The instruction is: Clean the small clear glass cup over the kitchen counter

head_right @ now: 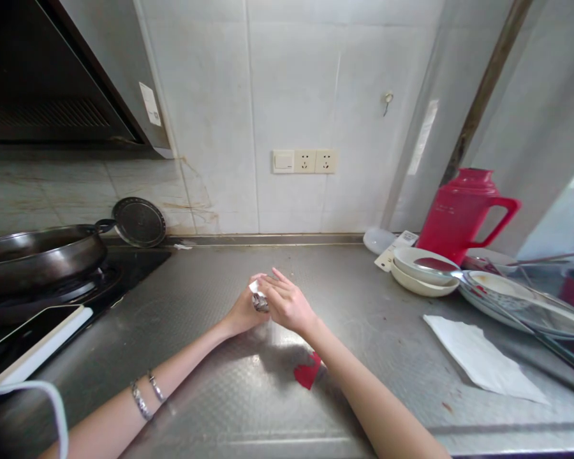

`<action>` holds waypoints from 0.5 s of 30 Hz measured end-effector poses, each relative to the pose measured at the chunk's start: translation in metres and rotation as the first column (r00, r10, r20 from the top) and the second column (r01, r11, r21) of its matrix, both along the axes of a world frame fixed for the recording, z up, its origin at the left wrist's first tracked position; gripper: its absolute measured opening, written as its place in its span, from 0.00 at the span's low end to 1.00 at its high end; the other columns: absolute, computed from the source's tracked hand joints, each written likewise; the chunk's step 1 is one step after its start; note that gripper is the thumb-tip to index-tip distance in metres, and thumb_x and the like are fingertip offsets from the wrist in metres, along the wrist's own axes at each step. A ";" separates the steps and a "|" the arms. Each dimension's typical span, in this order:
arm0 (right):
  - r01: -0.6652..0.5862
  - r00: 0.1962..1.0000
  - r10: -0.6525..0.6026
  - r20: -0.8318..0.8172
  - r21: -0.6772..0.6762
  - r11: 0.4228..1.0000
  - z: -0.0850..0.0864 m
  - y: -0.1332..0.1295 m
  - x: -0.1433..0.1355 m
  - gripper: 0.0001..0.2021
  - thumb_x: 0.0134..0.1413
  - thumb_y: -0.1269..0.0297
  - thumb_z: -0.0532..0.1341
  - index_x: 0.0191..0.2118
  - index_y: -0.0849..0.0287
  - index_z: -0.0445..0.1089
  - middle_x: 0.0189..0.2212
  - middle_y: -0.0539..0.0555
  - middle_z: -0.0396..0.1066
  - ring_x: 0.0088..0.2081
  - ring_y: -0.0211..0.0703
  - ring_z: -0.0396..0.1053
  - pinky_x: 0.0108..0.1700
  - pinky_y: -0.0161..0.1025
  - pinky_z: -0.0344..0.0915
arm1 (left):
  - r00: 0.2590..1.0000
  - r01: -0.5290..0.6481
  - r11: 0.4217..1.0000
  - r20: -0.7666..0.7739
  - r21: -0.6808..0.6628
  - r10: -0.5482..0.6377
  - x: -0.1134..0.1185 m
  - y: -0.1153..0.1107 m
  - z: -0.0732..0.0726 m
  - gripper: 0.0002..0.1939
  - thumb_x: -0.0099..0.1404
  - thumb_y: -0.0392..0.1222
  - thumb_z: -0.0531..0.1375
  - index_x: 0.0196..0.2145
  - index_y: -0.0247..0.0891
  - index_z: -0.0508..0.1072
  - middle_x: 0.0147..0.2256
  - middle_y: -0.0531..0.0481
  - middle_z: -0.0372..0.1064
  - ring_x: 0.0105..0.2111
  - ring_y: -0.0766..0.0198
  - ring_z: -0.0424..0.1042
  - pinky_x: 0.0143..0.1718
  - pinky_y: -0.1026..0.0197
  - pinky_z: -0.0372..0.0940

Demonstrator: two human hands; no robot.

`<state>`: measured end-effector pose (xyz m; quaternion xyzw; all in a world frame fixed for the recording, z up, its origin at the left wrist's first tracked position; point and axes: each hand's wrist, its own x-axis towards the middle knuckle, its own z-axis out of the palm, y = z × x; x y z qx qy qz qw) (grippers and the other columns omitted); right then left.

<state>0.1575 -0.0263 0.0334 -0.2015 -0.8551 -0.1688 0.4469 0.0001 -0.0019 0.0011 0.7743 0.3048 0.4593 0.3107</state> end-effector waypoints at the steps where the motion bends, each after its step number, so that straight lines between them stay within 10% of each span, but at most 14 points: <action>1: 0.023 1.000 -0.023 -0.021 0.002 1.000 0.000 0.002 0.004 0.20 0.59 0.78 0.48 0.54 0.60 0.64 0.45 0.61 0.74 0.52 0.45 0.69 0.59 0.56 0.61 | 1.000 -0.016 1.000 -0.010 0.000 0.016 0.000 -0.001 0.001 0.38 0.45 0.29 0.64 0.54 0.36 0.54 0.43 0.45 0.67 0.40 0.58 0.69 0.41 0.55 0.65; 15: -0.063 0.993 0.061 0.099 0.014 0.998 0.002 -0.014 -0.008 0.16 0.58 0.76 0.51 0.51 0.62 0.65 0.48 0.63 0.73 0.57 0.47 0.64 0.61 0.53 0.59 | 0.998 -0.005 1.000 0.060 -0.013 0.005 0.005 -0.004 -0.002 0.39 0.47 0.34 0.66 0.54 0.37 0.53 0.47 0.40 0.66 0.46 0.52 0.69 0.50 0.50 0.63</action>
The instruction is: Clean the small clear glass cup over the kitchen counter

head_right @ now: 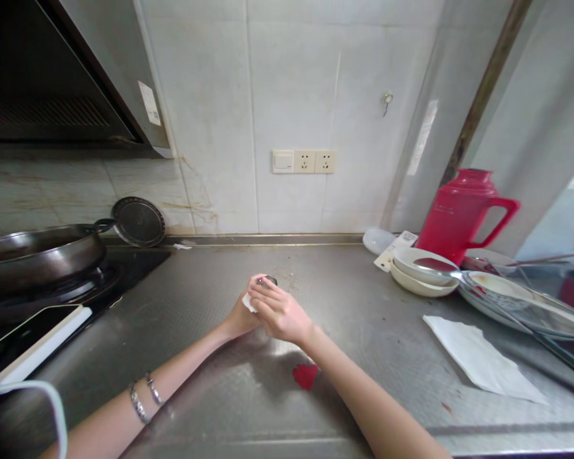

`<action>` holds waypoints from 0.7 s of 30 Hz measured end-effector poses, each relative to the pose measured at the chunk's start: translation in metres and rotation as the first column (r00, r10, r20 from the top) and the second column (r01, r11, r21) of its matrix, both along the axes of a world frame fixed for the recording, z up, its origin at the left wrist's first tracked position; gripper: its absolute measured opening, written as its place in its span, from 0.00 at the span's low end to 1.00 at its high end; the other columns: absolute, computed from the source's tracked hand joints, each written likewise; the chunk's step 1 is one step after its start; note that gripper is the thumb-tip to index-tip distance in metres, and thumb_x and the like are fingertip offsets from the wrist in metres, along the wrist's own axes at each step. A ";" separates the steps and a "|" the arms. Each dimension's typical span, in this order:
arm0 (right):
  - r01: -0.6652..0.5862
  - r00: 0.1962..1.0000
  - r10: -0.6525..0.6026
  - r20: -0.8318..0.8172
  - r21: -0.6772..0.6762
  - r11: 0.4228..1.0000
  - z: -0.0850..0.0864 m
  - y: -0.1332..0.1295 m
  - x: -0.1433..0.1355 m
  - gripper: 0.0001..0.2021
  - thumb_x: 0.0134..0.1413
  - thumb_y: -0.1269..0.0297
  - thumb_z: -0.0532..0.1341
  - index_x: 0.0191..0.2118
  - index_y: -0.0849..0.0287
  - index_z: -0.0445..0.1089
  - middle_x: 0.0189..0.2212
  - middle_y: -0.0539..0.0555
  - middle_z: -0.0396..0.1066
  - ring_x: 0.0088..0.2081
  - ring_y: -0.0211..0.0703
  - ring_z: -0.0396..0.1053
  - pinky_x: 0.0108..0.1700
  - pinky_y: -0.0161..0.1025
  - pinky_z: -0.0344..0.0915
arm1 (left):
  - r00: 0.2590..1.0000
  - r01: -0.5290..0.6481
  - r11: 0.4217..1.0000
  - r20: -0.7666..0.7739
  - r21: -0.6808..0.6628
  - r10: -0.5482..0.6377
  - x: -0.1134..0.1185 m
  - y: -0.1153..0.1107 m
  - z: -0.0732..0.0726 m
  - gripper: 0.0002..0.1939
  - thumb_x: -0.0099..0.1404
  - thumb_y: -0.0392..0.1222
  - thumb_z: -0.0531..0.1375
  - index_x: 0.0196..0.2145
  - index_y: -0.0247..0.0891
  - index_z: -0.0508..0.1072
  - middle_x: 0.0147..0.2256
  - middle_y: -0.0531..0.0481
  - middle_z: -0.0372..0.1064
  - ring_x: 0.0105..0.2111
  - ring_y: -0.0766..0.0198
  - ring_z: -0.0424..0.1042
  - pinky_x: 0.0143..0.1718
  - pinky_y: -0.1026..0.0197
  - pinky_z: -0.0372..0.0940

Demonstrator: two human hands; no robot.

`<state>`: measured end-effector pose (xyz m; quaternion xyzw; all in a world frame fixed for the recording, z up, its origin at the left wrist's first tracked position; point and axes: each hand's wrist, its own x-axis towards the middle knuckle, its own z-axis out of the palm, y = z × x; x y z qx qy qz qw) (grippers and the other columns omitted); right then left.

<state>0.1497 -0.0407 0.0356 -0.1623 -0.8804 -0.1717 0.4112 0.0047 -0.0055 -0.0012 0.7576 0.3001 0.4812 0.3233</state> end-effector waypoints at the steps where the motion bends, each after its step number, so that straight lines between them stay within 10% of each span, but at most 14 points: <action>1: 0.004 1.000 -0.004 0.005 0.004 1.000 0.000 0.000 0.000 0.16 0.58 0.76 0.51 0.50 0.62 0.65 0.48 0.63 0.73 0.57 0.47 0.64 0.61 0.53 0.58 | 1.000 0.002 1.000 0.009 -0.019 -0.002 0.000 0.000 0.000 0.39 0.47 0.35 0.66 0.54 0.37 0.53 0.47 0.40 0.67 0.45 0.53 0.70 0.49 0.51 0.64; 14: 0.016 0.913 -0.145 -0.380 -0.324 0.946 0.000 0.017 0.021 0.14 0.62 0.69 0.53 0.48 0.53 0.71 0.45 0.54 0.75 0.50 0.48 0.72 0.56 0.52 0.67 | 0.997 -0.080 0.990 -0.032 -0.114 0.077 0.002 -0.009 0.017 0.37 0.44 0.31 0.64 0.52 0.39 0.55 0.37 0.52 0.68 0.31 0.66 0.68 0.32 0.64 0.61; 21: -0.027 0.969 -0.074 -0.235 -0.400 0.916 0.004 0.014 0.018 0.16 0.63 0.67 0.53 0.54 0.53 0.68 0.49 0.54 0.73 0.52 0.47 0.70 0.59 0.54 0.63 | 0.992 -0.104 0.991 -0.076 -0.083 0.098 0.004 -0.008 0.010 0.33 0.45 0.32 0.64 0.50 0.38 0.58 0.35 0.53 0.67 0.28 0.68 0.66 0.29 0.65 0.59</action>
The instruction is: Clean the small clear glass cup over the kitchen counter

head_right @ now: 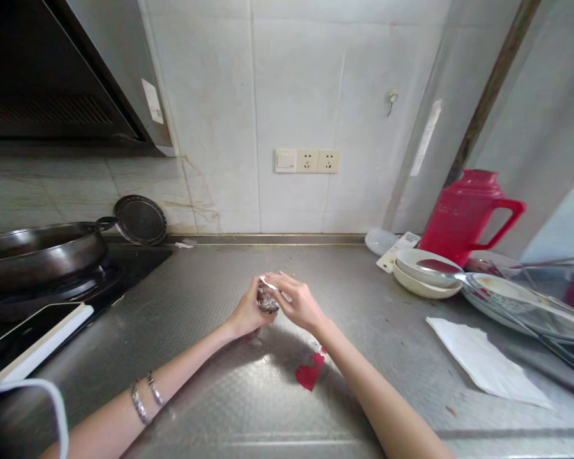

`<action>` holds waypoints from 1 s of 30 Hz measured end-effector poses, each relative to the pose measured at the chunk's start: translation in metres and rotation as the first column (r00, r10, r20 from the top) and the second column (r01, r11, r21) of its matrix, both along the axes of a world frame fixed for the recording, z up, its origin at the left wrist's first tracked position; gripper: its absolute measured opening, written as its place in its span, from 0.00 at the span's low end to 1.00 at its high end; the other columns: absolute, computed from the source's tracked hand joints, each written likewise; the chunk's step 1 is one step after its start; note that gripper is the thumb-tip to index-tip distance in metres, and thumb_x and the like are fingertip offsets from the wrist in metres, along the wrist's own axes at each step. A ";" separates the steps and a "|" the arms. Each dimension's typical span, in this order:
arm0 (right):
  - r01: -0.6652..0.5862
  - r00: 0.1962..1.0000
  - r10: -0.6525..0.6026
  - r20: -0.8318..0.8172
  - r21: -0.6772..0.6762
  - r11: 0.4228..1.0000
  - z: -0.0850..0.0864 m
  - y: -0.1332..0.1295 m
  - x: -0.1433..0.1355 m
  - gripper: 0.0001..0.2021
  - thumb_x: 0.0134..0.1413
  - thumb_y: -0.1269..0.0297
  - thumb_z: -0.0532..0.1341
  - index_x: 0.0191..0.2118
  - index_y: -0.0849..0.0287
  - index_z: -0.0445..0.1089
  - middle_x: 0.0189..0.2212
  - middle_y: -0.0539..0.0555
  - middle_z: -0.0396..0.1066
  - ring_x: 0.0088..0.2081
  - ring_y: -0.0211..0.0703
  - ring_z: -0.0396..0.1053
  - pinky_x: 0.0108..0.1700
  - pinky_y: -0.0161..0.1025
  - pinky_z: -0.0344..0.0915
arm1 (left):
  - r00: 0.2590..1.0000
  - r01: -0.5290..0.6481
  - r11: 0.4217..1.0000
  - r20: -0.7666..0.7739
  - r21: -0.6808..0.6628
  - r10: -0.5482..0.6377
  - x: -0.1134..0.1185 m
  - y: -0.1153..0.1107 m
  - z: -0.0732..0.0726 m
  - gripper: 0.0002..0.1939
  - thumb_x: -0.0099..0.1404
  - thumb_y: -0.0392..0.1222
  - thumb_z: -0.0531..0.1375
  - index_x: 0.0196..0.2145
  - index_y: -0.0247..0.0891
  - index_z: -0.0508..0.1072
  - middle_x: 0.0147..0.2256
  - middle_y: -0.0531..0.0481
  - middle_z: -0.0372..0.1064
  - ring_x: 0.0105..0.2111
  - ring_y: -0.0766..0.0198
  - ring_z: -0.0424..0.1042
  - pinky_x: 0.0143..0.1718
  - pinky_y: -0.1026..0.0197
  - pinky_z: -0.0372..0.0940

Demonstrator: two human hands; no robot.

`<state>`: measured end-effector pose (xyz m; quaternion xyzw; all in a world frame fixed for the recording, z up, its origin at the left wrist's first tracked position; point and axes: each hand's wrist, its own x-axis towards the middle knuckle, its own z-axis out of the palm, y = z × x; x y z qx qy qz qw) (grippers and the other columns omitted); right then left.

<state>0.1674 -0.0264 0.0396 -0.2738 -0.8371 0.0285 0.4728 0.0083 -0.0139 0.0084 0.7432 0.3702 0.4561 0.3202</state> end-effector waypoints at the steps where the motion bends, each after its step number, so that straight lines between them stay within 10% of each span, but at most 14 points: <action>1: -0.002 1.000 0.002 0.011 -0.001 1.000 0.001 0.001 0.002 0.15 0.63 0.67 0.53 0.53 0.54 0.68 0.48 0.54 0.73 0.52 0.46 0.70 0.59 0.54 0.63 | 1.000 -0.006 1.000 -0.008 0.011 0.006 0.000 0.000 -0.001 0.34 0.45 0.32 0.64 0.50 0.38 0.58 0.36 0.52 0.68 0.29 0.67 0.66 0.29 0.65 0.60; 11: -0.041 0.992 0.011 0.123 0.239 0.970 0.004 -0.010 -0.003 0.17 0.61 0.73 0.52 0.54 0.58 0.66 0.48 0.59 0.73 0.54 0.47 0.68 0.59 0.55 0.61 | 0.995 0.068 0.989 0.057 0.134 -0.076 0.000 -0.001 -0.003 0.36 0.43 0.27 0.63 0.51 0.39 0.59 0.49 0.44 0.64 0.48 0.55 0.67 0.47 0.56 0.64; 30: 0.035 0.990 -0.087 0.114 0.394 0.919 -0.001 -0.007 -0.004 0.18 0.58 0.76 0.52 0.53 0.61 0.65 0.48 0.61 0.73 0.54 0.46 0.67 0.60 0.55 0.61 | 0.993 0.067 0.992 0.089 0.109 -0.077 0.000 0.001 -0.007 0.38 0.45 0.29 0.63 0.53 0.37 0.53 0.47 0.43 0.66 0.44 0.56 0.70 0.46 0.54 0.66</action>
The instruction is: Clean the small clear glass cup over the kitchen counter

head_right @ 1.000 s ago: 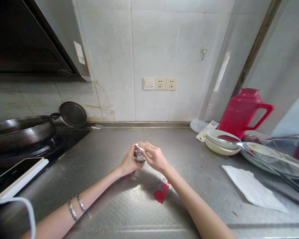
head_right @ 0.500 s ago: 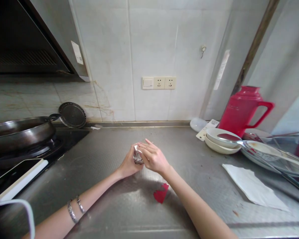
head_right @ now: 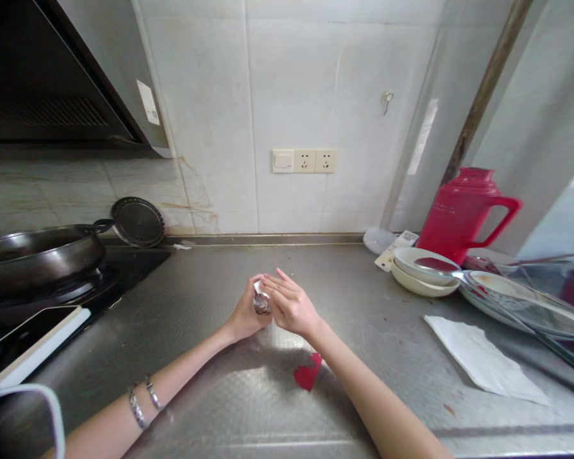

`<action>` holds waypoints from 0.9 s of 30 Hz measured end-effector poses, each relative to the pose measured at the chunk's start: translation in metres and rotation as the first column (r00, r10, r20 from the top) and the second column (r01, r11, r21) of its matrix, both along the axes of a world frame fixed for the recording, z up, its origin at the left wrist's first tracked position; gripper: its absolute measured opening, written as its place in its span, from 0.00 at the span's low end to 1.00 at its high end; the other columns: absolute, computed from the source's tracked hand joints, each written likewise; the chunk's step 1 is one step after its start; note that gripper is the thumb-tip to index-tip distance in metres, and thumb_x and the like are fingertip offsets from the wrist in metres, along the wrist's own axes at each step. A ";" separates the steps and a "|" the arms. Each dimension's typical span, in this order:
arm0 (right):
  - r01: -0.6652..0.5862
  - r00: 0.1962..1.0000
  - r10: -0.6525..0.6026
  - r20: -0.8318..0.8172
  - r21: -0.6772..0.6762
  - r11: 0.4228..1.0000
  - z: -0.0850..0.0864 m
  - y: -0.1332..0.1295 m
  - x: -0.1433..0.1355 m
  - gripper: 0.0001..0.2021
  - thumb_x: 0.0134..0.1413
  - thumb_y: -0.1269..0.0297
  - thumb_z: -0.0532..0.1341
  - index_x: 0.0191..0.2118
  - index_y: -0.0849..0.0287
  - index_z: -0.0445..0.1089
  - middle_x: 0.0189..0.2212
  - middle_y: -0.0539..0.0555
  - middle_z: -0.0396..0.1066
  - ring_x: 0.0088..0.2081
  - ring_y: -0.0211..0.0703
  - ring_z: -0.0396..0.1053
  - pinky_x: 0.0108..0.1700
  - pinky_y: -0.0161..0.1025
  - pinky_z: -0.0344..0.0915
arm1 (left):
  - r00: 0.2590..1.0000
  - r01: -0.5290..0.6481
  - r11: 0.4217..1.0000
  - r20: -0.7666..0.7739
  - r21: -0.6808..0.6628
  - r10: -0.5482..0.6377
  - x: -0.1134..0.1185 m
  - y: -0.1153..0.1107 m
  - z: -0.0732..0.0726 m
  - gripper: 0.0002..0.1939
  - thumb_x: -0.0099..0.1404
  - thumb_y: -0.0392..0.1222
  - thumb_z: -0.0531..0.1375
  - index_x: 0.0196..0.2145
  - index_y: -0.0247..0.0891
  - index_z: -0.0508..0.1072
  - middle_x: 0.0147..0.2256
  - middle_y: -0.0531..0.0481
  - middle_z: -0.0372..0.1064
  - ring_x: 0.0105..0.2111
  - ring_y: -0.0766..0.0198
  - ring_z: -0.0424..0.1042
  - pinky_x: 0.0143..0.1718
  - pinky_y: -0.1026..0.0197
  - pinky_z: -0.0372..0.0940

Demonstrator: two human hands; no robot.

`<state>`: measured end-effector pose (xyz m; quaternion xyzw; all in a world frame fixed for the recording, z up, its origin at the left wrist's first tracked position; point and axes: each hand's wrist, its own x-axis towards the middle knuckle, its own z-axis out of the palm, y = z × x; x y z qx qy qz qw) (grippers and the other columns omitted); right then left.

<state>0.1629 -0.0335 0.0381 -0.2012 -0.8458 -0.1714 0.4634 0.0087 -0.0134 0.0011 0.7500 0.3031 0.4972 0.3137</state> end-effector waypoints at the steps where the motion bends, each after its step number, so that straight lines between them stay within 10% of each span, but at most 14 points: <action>1: 0.014 1.000 -0.014 -0.028 -0.006 1.000 0.000 0.001 0.002 0.18 0.59 0.76 0.52 0.53 0.60 0.65 0.48 0.61 0.73 0.54 0.46 0.68 0.59 0.55 0.62 | 1.000 0.007 1.000 0.003 -0.012 -0.007 0.000 0.000 0.001 0.38 0.45 0.28 0.62 0.53 0.38 0.53 0.46 0.44 0.66 0.42 0.58 0.70 0.43 0.55 0.67; 27: -0.049 0.992 0.042 -0.118 -0.059 0.997 -0.014 0.003 -0.006 0.19 0.60 0.74 0.53 0.55 0.56 0.66 0.50 0.59 0.71 0.55 0.47 0.66 0.59 0.56 0.61 | 0.976 0.075 0.988 0.213 -0.132 -0.046 0.001 -0.003 0.006 0.37 0.43 0.34 0.66 0.49 0.40 0.53 0.43 0.48 0.66 0.39 0.62 0.70 0.38 0.61 0.65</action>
